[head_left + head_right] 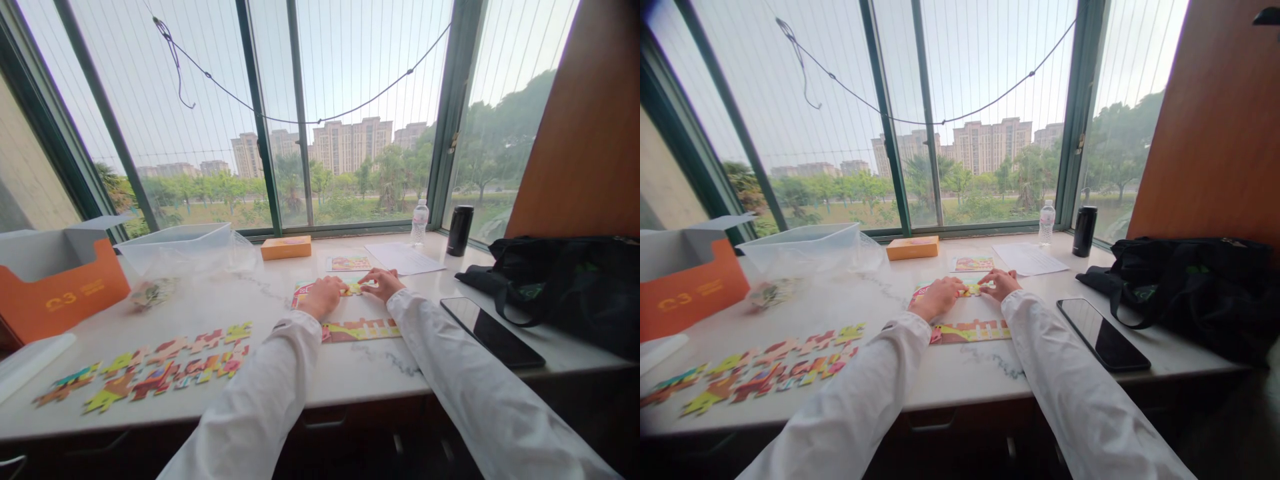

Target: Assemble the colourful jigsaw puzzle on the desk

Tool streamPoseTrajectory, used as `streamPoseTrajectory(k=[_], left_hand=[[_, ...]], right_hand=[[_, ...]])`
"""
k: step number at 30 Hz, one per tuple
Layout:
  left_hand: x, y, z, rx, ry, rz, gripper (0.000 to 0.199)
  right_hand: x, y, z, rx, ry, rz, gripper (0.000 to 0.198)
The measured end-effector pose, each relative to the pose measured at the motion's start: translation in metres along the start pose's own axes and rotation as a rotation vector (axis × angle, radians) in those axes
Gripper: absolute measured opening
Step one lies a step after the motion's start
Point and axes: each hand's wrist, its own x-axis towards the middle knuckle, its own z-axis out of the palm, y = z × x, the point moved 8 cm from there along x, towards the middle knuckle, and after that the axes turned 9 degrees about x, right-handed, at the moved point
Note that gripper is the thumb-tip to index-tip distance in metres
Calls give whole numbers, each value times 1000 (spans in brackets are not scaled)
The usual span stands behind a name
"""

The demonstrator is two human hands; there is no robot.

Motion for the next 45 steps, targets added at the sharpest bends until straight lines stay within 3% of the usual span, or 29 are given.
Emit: streamPoseTrajectory(k=[19, 26, 30, 35, 37, 40, 45], left_hand=[[-4, 4, -11, 7, 73, 16, 38], [-10, -9, -44, 81, 128, -158, 42], [-25, -25, -70, 75, 89, -194, 42], [-80, -81, -97, 2, -8, -194, 30], [-115, -108, -100, -58, -69, -172, 29], [-166, -145, -94, -97, -135, -166, 28], [-215, -171, -67, -201, -222, -130, 43]], right_hand=[[-2, -6, 4, 9, -43, -18, 16], [-1, -16, -16, 41, 36, -35, 19], [-6, -16, -24, 13, 60, -63, 24], [-12, -19, -26, 1, 78, -93, 26], [-14, -35, -28, 16, 107, -112, 28], [-17, -85, -16, 43, 82, -185, 27], [-21, -195, 49, 112, -139, -351, 19]])
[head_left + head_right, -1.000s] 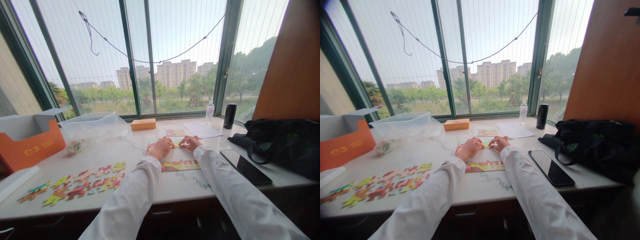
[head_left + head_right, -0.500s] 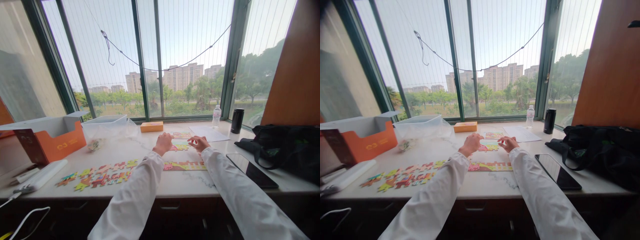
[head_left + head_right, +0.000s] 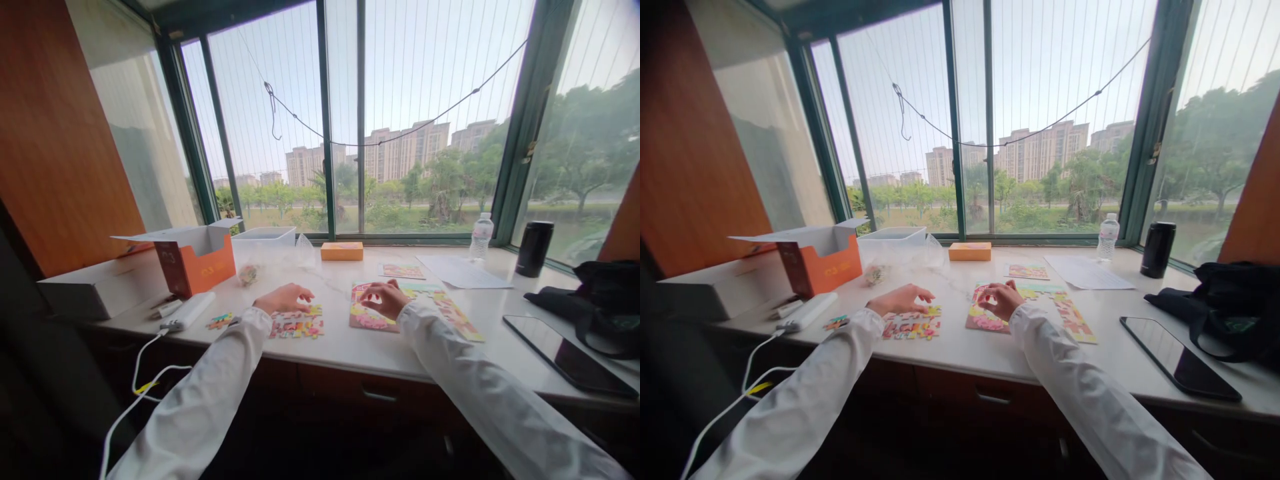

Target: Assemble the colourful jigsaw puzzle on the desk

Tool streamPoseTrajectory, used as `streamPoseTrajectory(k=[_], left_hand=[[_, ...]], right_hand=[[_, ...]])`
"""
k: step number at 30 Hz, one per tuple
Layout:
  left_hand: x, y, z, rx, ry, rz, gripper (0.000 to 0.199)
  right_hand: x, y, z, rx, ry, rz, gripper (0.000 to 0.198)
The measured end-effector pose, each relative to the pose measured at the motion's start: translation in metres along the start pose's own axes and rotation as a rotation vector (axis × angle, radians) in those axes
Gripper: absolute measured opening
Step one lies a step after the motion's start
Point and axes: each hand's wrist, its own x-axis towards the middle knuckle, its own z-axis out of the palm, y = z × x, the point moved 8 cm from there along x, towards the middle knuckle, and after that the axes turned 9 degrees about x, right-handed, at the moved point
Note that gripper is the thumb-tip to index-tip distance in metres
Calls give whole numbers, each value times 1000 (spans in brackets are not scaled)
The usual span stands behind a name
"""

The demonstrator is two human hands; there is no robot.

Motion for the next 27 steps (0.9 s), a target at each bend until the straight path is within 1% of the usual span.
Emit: streamPoseTrajectory(k=[2, 5, 8, 11, 15, 18, 20, 23, 27], left_hand=[[-3, -4, 7, -24, 4, 9, 47], [-3, -6, 11, -62, 23, 6, 48], [-2, -10, 13, -88, 35, -4, 49], [-3, -14, 16, -113, 45, -25, 54], [-5, -12, 16, -72, 98, -2, 52], [-4, -4, 8, -17, 179, 28, 51], [-1, 2, 2, -8, 234, 43, 51], [9, 15, -6, -31, 306, 90, 50], [32, 44, -11, -76, 354, 159, 52]], right_hand=[[19, -26, 32, 30, -65, -32, 16], [44, -40, 69, 71, -108, 20, 21], [60, -41, 91, 87, -146, 75, 29], [66, -40, 101, 97, -166, 106, 32], [67, -40, 105, 131, -151, 98, 38], [68, -39, 102, 134, -131, 95, 44], [70, -38, 96, 129, -115, 92, 42], [69, -32, 81, 138, -85, 81, 36], [54, -7, 47, 142, -19, 84, 40]])
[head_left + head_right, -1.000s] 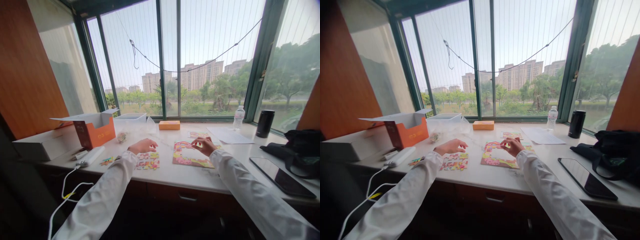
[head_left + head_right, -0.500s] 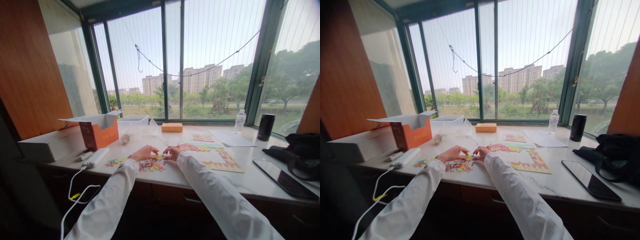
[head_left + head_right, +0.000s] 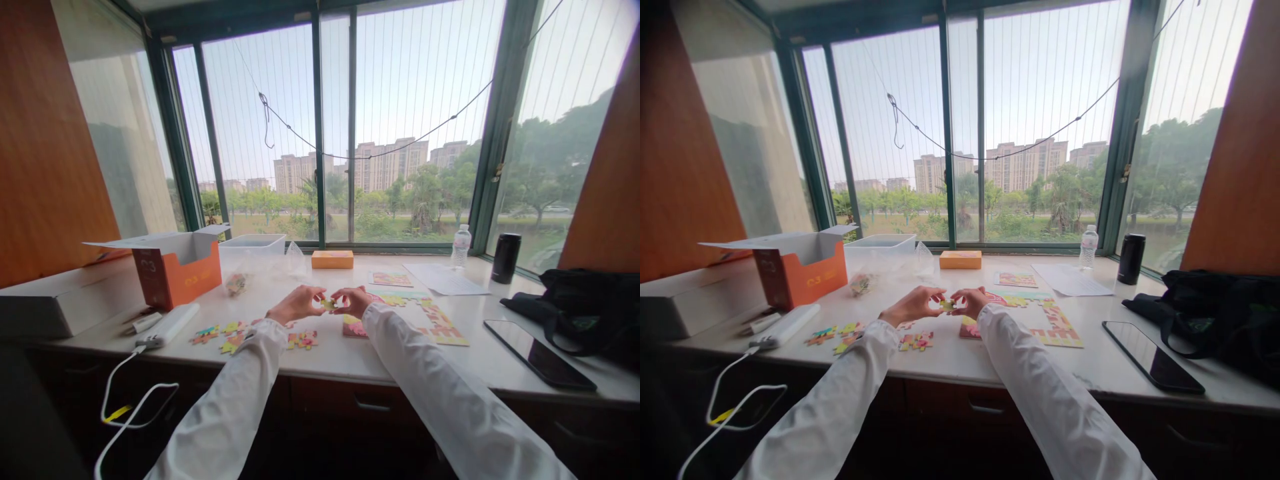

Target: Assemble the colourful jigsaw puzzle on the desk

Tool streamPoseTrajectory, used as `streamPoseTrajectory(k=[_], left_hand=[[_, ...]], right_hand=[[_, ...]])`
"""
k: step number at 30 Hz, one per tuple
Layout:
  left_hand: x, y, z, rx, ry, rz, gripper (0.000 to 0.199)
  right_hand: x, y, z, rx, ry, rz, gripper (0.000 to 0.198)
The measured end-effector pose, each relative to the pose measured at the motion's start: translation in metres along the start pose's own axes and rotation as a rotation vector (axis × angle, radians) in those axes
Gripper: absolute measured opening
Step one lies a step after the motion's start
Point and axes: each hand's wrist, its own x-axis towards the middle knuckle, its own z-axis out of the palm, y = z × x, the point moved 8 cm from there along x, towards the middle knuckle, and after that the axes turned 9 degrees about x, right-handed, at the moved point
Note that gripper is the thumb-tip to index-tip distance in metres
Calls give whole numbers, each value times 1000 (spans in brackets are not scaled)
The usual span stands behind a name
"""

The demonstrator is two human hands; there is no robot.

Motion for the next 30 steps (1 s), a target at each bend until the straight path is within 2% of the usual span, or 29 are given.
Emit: streamPoseTrajectory(k=[5, 10, 15, 18, 22, 30], left_hand=[[49, 52, 19, 31, -10, 44, 50], [113, 102, 49, 100, -53, 22, 57], [157, 126, 85, 196, -64, -35, 42], [165, 133, 107, 227, -84, -18, 40], [162, 139, 129, 256, -121, 45, 46], [160, 146, 142, 290, -173, 88, 49]], right_hand=[[-34, 41, -61, -7, 53, -48, 36], [-70, 97, -126, -72, 99, 11, 30], [-103, 150, -174, -127, 191, 98, 30], [-115, 176, -182, -111, 178, 164, 32], [-116, 191, -174, -98, 101, 188, 31], [-114, 195, -162, -136, 118, 196, 27]])
